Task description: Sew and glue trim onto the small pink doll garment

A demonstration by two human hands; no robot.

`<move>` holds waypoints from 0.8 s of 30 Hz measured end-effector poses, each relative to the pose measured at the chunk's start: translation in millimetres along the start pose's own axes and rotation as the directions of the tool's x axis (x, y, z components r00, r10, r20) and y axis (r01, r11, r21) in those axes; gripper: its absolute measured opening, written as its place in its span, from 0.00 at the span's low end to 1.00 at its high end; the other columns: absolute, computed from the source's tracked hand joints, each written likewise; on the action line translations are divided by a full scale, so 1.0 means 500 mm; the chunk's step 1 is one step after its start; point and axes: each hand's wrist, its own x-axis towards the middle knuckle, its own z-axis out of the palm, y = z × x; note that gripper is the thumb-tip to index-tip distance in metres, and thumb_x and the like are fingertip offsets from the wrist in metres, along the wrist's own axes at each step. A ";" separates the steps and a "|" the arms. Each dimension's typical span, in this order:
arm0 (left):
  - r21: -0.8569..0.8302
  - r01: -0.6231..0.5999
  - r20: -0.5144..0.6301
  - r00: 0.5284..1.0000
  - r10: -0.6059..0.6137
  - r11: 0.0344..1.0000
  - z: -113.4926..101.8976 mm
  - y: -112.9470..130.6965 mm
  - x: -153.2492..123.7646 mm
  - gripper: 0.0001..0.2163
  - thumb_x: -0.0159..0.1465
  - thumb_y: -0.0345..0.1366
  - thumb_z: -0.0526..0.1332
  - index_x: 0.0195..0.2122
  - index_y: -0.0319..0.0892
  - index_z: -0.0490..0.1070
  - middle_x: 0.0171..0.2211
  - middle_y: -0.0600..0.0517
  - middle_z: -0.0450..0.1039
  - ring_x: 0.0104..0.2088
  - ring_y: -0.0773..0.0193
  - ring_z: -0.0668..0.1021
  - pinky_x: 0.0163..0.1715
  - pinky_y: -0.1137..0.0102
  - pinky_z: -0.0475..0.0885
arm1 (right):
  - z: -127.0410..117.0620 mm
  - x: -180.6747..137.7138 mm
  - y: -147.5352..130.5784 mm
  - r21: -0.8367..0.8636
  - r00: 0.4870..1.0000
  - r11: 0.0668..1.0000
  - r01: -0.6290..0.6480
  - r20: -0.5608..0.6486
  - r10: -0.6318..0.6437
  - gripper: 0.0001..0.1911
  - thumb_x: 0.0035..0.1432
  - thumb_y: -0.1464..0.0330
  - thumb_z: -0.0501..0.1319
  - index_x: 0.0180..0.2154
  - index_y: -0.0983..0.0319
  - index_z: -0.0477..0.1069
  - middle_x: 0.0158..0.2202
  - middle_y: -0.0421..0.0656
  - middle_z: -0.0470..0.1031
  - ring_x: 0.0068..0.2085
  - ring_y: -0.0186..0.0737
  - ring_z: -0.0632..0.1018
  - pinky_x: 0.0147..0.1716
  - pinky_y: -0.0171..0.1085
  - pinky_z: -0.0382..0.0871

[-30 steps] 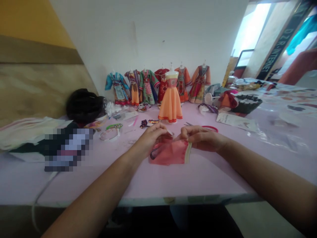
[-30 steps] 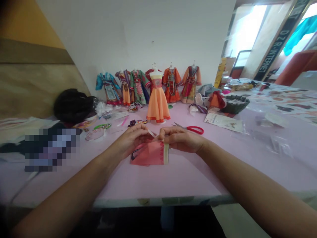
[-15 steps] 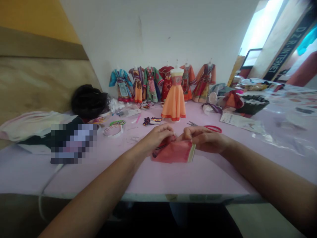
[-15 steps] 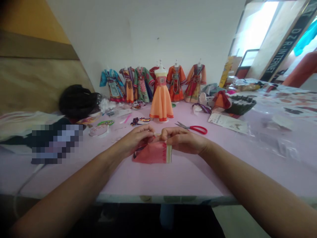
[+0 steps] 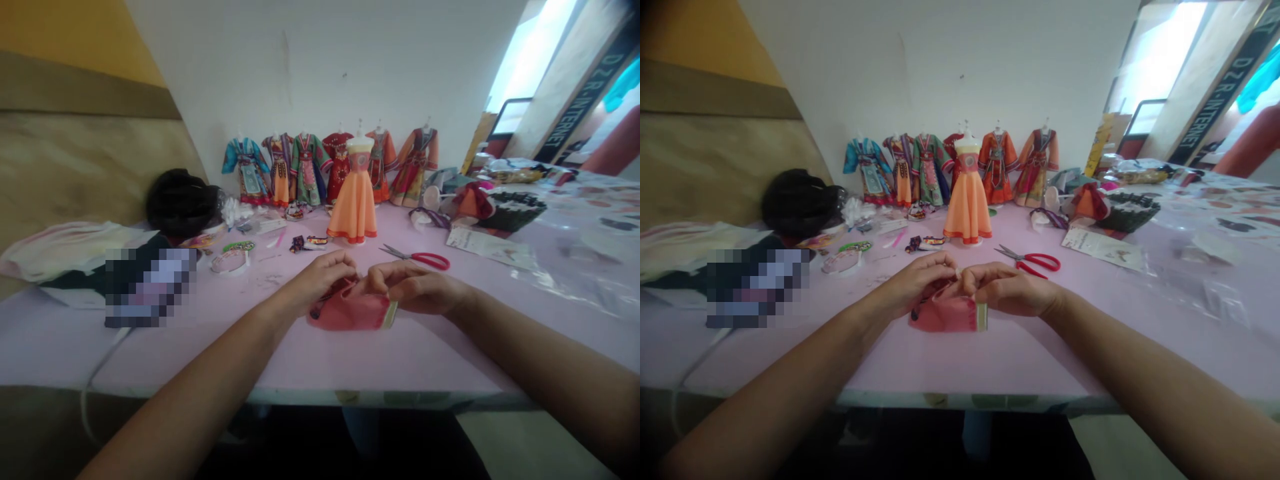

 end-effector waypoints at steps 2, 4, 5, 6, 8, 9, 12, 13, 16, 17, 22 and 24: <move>0.006 -0.013 -0.009 1.000 0.013 1.000 -0.002 0.001 0.001 0.05 0.56 0.35 0.64 0.29 0.43 0.68 0.20 0.58 0.67 0.19 0.71 0.67 0.22 0.73 0.57 | -0.002 -0.003 -0.003 0.005 1.000 1.000 -0.002 -0.015 0.002 0.03 0.62 0.69 0.66 0.36 0.62 0.74 0.49 0.50 0.82 0.50 0.43 0.80 0.50 0.40 0.69; 0.015 -0.019 -0.024 1.000 0.019 1.000 -0.004 0.001 0.003 0.04 0.56 0.35 0.63 0.29 0.43 0.68 0.20 0.57 0.68 0.19 0.71 0.66 0.22 0.73 0.56 | -0.005 -0.005 -0.004 0.008 1.000 1.000 -0.003 -0.029 0.003 0.03 0.62 0.69 0.66 0.36 0.62 0.74 0.50 0.49 0.81 0.49 0.42 0.80 0.50 0.40 0.69; 0.019 -0.022 -0.035 0.999 0.022 1.000 -0.005 0.001 0.003 0.04 0.57 0.35 0.63 0.29 0.43 0.68 0.21 0.57 0.69 0.19 0.71 0.65 0.22 0.73 0.56 | -0.007 -0.006 -0.004 0.009 1.000 1.000 0.000 -0.032 0.001 0.03 0.62 0.69 0.66 0.36 0.62 0.75 0.50 0.49 0.81 0.49 0.42 0.80 0.50 0.39 0.69; 0.021 -0.029 -0.051 0.998 0.030 0.999 -0.005 0.001 0.004 0.04 0.57 0.35 0.63 0.29 0.44 0.68 0.21 0.57 0.70 0.19 0.71 0.65 0.22 0.73 0.56 | -0.009 -0.007 -0.003 0.011 0.999 1.000 0.001 -0.034 0.000 0.02 0.62 0.70 0.66 0.36 0.62 0.75 0.49 0.49 0.81 0.49 0.41 0.79 0.50 0.39 0.69; 0.028 -0.062 -0.096 0.993 0.065 0.998 -0.004 0.003 0.004 0.05 0.56 0.35 0.64 0.29 0.43 0.68 0.22 0.58 0.69 0.20 0.70 0.66 0.23 0.72 0.58 | -0.012 -0.007 -0.001 0.017 0.999 1.000 -0.007 -0.043 0.008 0.02 0.62 0.70 0.66 0.37 0.62 0.75 0.49 0.49 0.81 0.50 0.41 0.79 0.50 0.39 0.69; 0.036 -0.080 -0.119 0.989 0.084 0.996 -0.003 0.005 0.003 0.05 0.56 0.35 0.64 0.28 0.43 0.69 0.22 0.58 0.69 0.21 0.70 0.67 0.24 0.72 0.59 | -0.014 -0.008 0.000 0.019 0.999 1.000 -0.012 -0.048 0.013 0.02 0.62 0.70 0.66 0.37 0.62 0.75 0.49 0.48 0.81 0.50 0.41 0.79 0.50 0.39 0.69; 0.061 -0.094 -0.154 0.983 0.103 0.994 -0.001 0.010 0.001 0.05 0.56 0.36 0.64 0.28 0.43 0.68 0.21 0.59 0.67 0.22 0.70 0.67 0.25 0.72 0.60 | -0.019 -0.008 0.001 0.015 0.997 1.000 -0.023 -0.077 0.024 0.03 0.62 0.70 0.67 0.37 0.62 0.74 0.47 0.47 0.81 0.48 0.40 0.79 0.48 0.38 0.69; 0.067 -0.091 -0.160 0.982 0.101 0.994 -0.001 0.012 0.001 0.05 0.56 0.36 0.64 0.28 0.43 0.68 0.21 0.59 0.66 0.21 0.70 0.66 0.25 0.72 0.59 | -0.021 -0.008 0.001 0.013 0.996 1.000 -0.023 -0.086 0.024 0.03 0.63 0.70 0.67 0.37 0.62 0.75 0.47 0.47 0.81 0.47 0.39 0.79 0.47 0.37 0.69; 0.092 -0.116 -0.196 0.972 0.132 0.989 -0.007 0.014 0.003 0.06 0.56 0.37 0.65 0.28 0.43 0.69 0.20 0.59 0.65 0.21 0.70 0.65 0.25 0.71 0.58 | -0.027 -0.009 -0.001 0.007 0.995 1.000 -0.017 -0.100 0.017 0.03 0.63 0.69 0.68 0.38 0.62 0.75 0.45 0.45 0.81 0.45 0.37 0.79 0.45 0.35 0.69; 0.099 -0.132 -0.213 0.965 0.150 0.986 -0.009 0.015 0.004 0.06 0.56 0.37 0.65 0.28 0.43 0.69 0.20 0.59 0.65 0.22 0.70 0.65 0.25 0.71 0.58 | -0.029 -0.009 -0.002 0.005 0.995 1.000 -0.015 -0.103 0.015 0.04 0.64 0.69 0.68 0.37 0.63 0.75 0.44 0.45 0.81 0.45 0.37 0.79 0.45 0.35 0.69; 0.091 -0.148 -0.277 0.946 0.167 0.985 -0.017 0.016 0.007 0.05 0.56 0.36 0.65 0.28 0.43 0.70 0.21 0.59 0.64 0.23 0.70 0.65 0.27 0.72 0.60 | -0.045 -0.015 -0.008 -0.030 0.988 0.999 -0.043 -0.148 0.038 0.07 0.63 0.66 0.70 0.36 0.64 0.76 0.41 0.45 0.81 0.43 0.37 0.79 0.45 0.35 0.70; 0.078 -0.139 -0.278 0.948 0.155 0.987 -0.019 0.016 0.007 0.05 0.56 0.36 0.65 0.28 0.43 0.71 0.20 0.59 0.64 0.22 0.70 0.65 0.26 0.72 0.59 | -0.053 -0.018 -0.010 -0.036 0.985 0.997 -0.067 -0.162 0.060 0.07 0.63 0.67 0.70 0.37 0.64 0.77 0.37 0.43 0.80 0.40 0.34 0.79 0.44 0.33 0.71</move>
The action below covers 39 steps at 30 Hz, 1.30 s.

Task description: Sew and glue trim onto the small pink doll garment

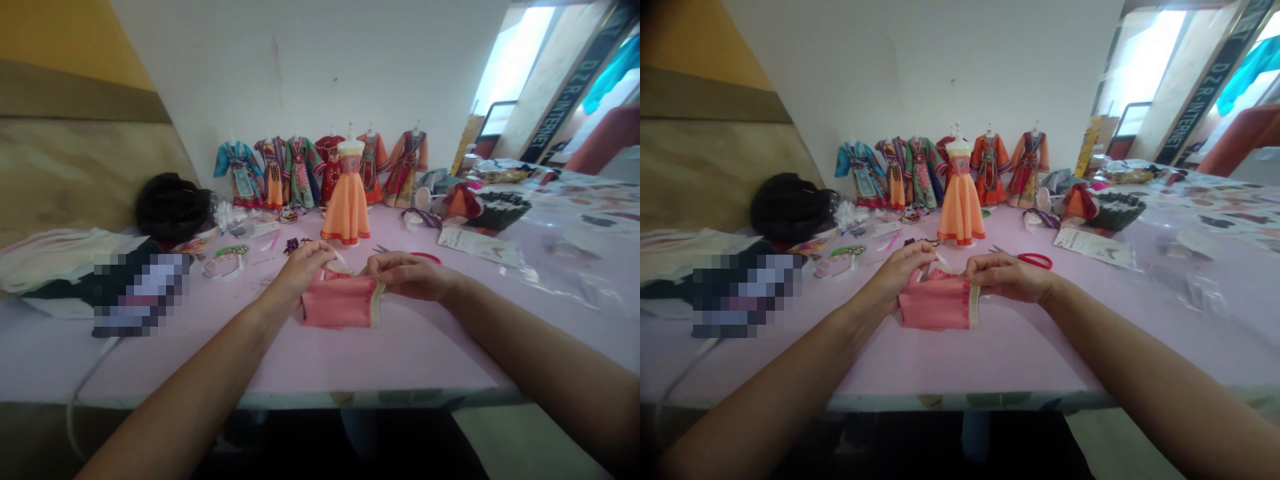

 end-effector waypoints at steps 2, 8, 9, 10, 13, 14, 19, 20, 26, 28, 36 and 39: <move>-0.019 0.005 -0.002 1.000 -0.005 1.000 -0.003 -0.003 0.002 0.05 0.56 0.36 0.66 0.29 0.43 0.70 0.19 0.60 0.63 0.20 0.70 0.64 0.24 0.72 0.58 | -0.008 -0.003 -0.001 0.004 1.000 1.000 -0.024 -0.002 0.024 0.07 0.62 0.67 0.71 0.38 0.64 0.77 0.37 0.42 0.80 0.40 0.34 0.80 0.46 0.34 0.73; -0.020 -0.024 0.030 0.999 0.025 1.000 -0.009 -0.002 0.005 0.06 0.56 0.36 0.66 0.29 0.43 0.70 0.18 0.60 0.63 0.18 0.72 0.63 0.21 0.73 0.57 | -0.024 -0.002 0.001 -0.041 0.995 0.997 -0.069 -0.073 0.065 0.10 0.61 0.64 0.71 0.39 0.64 0.78 0.47 0.49 0.83 0.48 0.41 0.84 0.53 0.42 0.76; -0.020 -0.021 0.048 0.999 0.022 1.000 -0.008 0.000 0.003 0.05 0.56 0.36 0.66 0.29 0.43 0.70 0.18 0.59 0.65 0.18 0.72 0.64 0.21 0.73 0.58 | -0.026 0.000 0.001 -0.047 0.991 0.998 -0.049 -0.125 0.043 0.10 0.61 0.64 0.71 0.39 0.64 0.78 0.47 0.49 0.84 0.47 0.40 0.84 0.52 0.41 0.77; -0.024 -0.014 0.070 0.997 0.016 1.000 -0.006 0.003 0.001 0.05 0.57 0.36 0.65 0.29 0.43 0.70 0.19 0.58 0.67 0.19 0.71 0.66 0.22 0.73 0.59 | -0.026 0.001 0.002 -0.056 0.983 0.998 -0.023 -0.185 0.012 0.09 0.62 0.64 0.71 0.38 0.63 0.78 0.47 0.48 0.84 0.46 0.39 0.84 0.50 0.39 0.77; -0.022 0.006 0.114 0.993 -0.003 1.000 0.000 0.010 -0.005 0.06 0.57 0.37 0.65 0.29 0.43 0.69 0.19 0.56 0.71 0.22 0.69 0.71 0.24 0.73 0.63 | -0.027 0.006 0.004 -0.091 0.944 0.994 0.059 -0.319 -0.086 0.07 0.62 0.66 0.71 0.36 0.62 0.78 0.52 0.46 0.81 0.51 0.38 0.82 0.49 0.36 0.76; -0.015 0.010 0.117 0.993 -0.008 1.000 0.001 0.012 -0.007 0.06 0.57 0.37 0.65 0.29 0.43 0.69 0.19 0.56 0.72 0.22 0.69 0.72 0.25 0.73 0.64 | -0.027 0.007 0.005 -0.101 0.939 0.992 0.077 -0.327 -0.106 0.06 0.62 0.65 0.71 0.36 0.62 0.78 0.54 0.46 0.80 0.52 0.39 0.80 0.50 0.36 0.75; 0.007 0.008 0.095 0.995 -0.009 1.000 0.004 0.017 -0.006 0.06 0.56 0.37 0.65 0.29 0.43 0.69 0.19 0.55 0.72 0.22 0.67 0.73 0.22 0.74 0.63 | -0.015 0.016 0.011 -0.238 0.974 0.965 0.109 -0.167 -0.151 0.06 0.63 0.65 0.69 0.40 0.62 0.81 0.57 0.47 0.78 0.58 0.42 0.77 0.58 0.40 0.69; 0.007 0.012 0.102 0.995 -0.013 1.000 0.004 0.018 -0.006 0.07 0.56 0.38 0.66 0.28 0.43 0.69 0.19 0.55 0.72 0.21 0.67 0.73 0.22 0.74 0.63 | -0.011 0.017 0.010 -0.303 0.978 0.945 0.127 -0.123 -0.171 0.06 0.63 0.66 0.69 0.41 0.62 0.81 0.55 0.47 0.79 0.57 0.41 0.77 0.59 0.40 0.66; 0.009 0.024 0.090 0.996 -0.025 1.000 0.000 0.010 0.002 0.09 0.56 0.41 0.69 0.30 0.43 0.71 0.20 0.55 0.74 0.22 0.65 0.74 0.21 0.74 0.66 | -0.003 0.027 -0.002 -0.363 0.990 0.927 0.095 -0.063 -0.126 0.12 0.64 0.64 0.69 0.48 0.59 0.82 0.50 0.43 0.82 0.53 0.38 0.79 0.59 0.37 0.67; 0.006 0.035 0.056 0.998 -0.035 0.999 -0.002 0.008 0.006 0.10 0.56 0.42 0.70 0.31 0.43 0.73 0.21 0.55 0.74 0.23 0.66 0.74 0.21 0.75 0.66 | -0.008 0.028 -0.005 -0.337 0.982 0.932 0.134 -0.083 -0.171 0.12 0.63 0.62 0.70 0.46 0.59 0.83 0.49 0.44 0.83 0.52 0.38 0.79 0.57 0.37 0.68; 0.060 0.073 -0.057 0.996 -0.070 0.996 -0.013 0.004 0.017 0.20 0.56 0.53 0.72 0.38 0.41 0.77 0.22 0.55 0.74 0.21 0.68 0.71 0.21 0.76 0.65 | -0.042 -0.010 -0.075 -0.244 0.851 0.923 0.298 -0.371 -0.373 0.16 0.57 0.57 0.73 0.42 0.61 0.83 0.45 0.47 0.82 0.47 0.39 0.81 0.49 0.37 0.75; 0.059 0.043 -0.069 0.997 -0.039 0.997 -0.011 0.004 0.014 0.17 0.56 0.50 0.72 0.35 0.41 0.78 0.20 0.55 0.73 0.22 0.67 0.72 0.20 0.76 0.65 | -0.055 -0.044 -0.132 -0.316 0.665 0.860 0.401 -0.545 -0.510 0.12 0.59 0.60 0.71 0.40 0.61 0.82 0.42 0.45 0.81 0.43 0.36 0.80 0.46 0.36 0.77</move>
